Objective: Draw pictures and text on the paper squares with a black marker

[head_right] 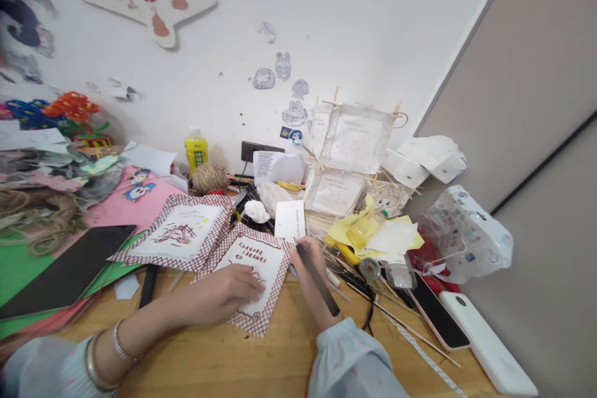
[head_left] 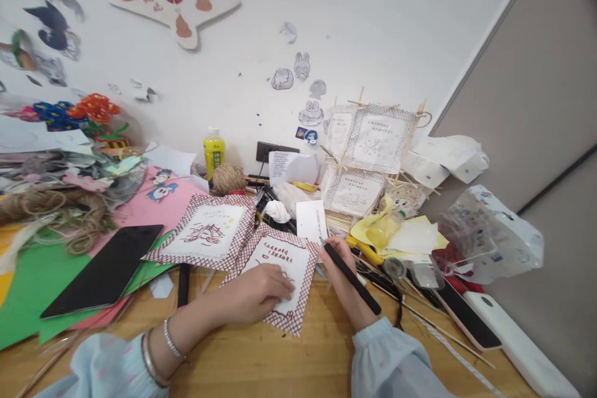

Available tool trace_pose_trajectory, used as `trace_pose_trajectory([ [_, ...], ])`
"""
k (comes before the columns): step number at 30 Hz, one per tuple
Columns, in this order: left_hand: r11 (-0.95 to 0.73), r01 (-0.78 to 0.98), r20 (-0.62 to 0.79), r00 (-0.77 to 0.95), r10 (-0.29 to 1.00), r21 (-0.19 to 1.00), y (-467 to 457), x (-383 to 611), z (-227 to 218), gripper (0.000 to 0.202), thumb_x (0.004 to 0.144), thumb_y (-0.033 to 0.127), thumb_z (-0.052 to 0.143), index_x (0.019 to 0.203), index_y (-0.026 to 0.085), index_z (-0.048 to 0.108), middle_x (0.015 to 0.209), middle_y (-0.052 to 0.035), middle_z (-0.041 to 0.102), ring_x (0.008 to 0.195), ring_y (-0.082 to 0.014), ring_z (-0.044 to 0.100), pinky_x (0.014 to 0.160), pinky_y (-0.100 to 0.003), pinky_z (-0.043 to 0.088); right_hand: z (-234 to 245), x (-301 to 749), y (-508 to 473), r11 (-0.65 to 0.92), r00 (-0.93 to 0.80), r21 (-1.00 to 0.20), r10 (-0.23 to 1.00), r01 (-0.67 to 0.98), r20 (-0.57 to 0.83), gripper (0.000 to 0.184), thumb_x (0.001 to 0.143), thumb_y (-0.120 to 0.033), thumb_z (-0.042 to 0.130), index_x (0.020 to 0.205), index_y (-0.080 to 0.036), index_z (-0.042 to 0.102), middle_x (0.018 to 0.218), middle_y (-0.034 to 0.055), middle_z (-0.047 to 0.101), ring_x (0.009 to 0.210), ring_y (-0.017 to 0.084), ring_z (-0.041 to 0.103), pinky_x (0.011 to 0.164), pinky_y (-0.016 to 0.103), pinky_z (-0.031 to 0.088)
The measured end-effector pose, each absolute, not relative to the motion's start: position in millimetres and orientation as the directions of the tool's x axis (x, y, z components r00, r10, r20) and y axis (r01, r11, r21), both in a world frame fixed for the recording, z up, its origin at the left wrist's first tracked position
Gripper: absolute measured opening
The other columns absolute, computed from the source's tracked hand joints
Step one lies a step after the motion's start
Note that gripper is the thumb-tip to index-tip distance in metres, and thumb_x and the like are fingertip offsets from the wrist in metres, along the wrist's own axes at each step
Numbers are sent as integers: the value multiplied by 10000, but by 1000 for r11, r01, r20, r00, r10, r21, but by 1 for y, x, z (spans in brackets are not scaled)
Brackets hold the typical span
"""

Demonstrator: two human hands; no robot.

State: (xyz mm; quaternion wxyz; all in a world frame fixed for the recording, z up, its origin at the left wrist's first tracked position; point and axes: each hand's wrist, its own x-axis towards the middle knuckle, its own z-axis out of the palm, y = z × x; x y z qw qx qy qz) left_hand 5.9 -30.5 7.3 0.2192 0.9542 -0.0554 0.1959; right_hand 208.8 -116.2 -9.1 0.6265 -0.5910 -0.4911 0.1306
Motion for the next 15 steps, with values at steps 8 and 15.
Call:
trace_pose_trajectory([
  [8, -937, -122, 348, 937, 0, 328, -21, 1, 7, 137, 860, 167, 610, 975, 195, 681, 1098, -103, 698, 1025, -263, 625, 900, -381, 473, -12, 211, -117, 262, 470, -895, 778, 362, 418, 149, 846, -294, 567, 983, -234, 578, 985, 38, 626, 937, 214, 588, 855, 359, 471],
  [15, -946, -92, 286, 958, 1, 311, -25, -1, 12, 263, 794, 182, 720, 1048, 210, 659, 1193, -91, 664, 1140, -287, 560, 970, -391, 421, -7, 206, -120, 194, 445, -913, 824, 358, 350, 122, 837, -353, 568, 884, -245, 602, 758, 8, 618, 751, 215, 600, 626, 317, 479],
])
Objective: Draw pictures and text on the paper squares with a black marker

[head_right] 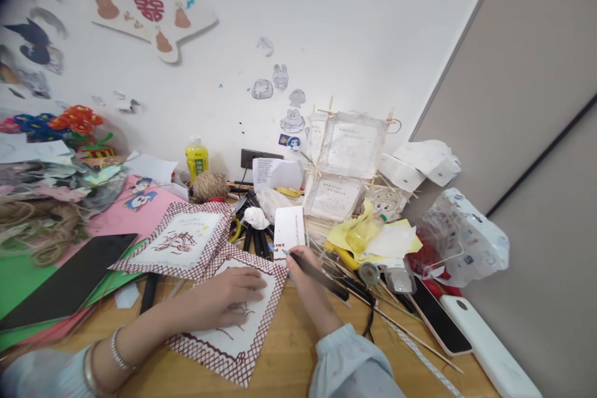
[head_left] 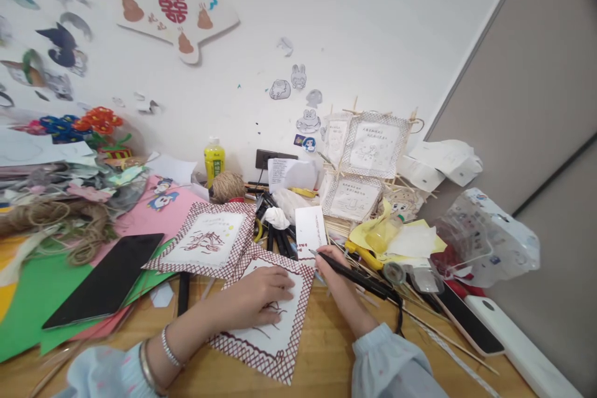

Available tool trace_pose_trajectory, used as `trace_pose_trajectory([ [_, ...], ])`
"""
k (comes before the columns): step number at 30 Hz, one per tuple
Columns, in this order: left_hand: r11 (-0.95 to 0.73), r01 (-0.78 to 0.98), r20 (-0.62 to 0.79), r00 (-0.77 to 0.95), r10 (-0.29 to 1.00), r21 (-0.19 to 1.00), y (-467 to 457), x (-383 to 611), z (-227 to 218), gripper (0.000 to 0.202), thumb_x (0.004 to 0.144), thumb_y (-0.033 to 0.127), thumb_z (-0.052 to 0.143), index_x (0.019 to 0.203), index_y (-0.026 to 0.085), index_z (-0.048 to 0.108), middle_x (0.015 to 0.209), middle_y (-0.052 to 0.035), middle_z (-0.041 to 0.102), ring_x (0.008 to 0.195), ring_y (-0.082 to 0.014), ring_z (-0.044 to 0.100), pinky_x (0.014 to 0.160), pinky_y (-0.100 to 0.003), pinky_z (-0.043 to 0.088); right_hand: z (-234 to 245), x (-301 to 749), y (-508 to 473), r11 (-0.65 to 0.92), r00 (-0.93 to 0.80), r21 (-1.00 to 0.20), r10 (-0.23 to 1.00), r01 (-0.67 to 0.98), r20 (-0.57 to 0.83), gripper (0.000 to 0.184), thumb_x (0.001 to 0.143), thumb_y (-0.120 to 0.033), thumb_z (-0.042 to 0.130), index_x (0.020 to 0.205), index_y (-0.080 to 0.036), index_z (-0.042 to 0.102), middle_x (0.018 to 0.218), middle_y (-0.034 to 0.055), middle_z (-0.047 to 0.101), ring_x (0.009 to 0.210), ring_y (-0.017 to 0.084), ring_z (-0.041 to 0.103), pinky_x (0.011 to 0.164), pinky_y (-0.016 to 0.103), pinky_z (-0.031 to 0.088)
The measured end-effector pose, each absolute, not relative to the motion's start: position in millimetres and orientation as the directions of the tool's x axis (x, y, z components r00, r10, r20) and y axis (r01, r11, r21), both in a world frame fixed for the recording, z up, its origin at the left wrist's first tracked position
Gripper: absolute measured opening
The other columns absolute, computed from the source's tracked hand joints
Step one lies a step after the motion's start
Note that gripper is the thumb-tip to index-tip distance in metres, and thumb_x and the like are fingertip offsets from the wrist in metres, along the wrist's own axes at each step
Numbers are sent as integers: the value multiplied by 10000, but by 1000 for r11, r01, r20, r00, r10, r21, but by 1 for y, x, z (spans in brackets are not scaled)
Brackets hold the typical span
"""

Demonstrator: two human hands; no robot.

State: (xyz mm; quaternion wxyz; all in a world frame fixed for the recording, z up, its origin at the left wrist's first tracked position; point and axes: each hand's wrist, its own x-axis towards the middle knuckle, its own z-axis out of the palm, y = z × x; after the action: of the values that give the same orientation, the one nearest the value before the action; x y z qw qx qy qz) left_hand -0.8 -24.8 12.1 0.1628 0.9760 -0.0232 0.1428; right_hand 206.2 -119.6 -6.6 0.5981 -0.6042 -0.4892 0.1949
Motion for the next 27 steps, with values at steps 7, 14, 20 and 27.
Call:
trace_pose_trajectory([
  [7, -963, -95, 274, 962, -22, 254, -25, -4, 13, 247, 797, 378, 730, 936, 188, 658, 1000, -76, 681, 922, -260, 620, 810, -359, 460, 2, 201, -126, 211, 334, -914, 883, 346, 330, 90, 849, -307, 566, 906, -246, 600, 824, 10, 640, 829, 214, 608, 706, 318, 482],
  [14, -940, -203, 361, 928, -95, 273, -25, -1, 12, 289, 796, 472, 695, 866, 192, 687, 998, -100, 688, 961, -292, 612, 827, -402, 465, -4, 194, -125, 201, 244, -906, 921, 373, 304, 121, 830, -294, 575, 729, -227, 580, 694, -24, 589, 687, 177, 559, 654, 287, 437],
  [20, -902, -250, 339, 932, -126, 351, -25, 1, 15, 206, 773, 389, 722, 795, 188, 683, 928, -88, 706, 918, -273, 635, 814, -382, 478, -14, 193, -123, 209, 295, -885, 890, 415, 348, 216, 797, -246, 520, 595, -224, 446, 576, -49, 445, 581, 144, 438, 571, 263, 355],
  [27, -884, -267, 367, 922, -119, 384, -27, 1, 14, 228, 820, 403, 669, 789, 178, 679, 864, -95, 705, 923, -277, 643, 848, -390, 494, -25, 191, -120, 179, 306, -880, 891, 439, 334, 217, 802, -269, 460, 598, -236, 394, 558, -55, 398, 546, 143, 411, 540, 263, 344],
])
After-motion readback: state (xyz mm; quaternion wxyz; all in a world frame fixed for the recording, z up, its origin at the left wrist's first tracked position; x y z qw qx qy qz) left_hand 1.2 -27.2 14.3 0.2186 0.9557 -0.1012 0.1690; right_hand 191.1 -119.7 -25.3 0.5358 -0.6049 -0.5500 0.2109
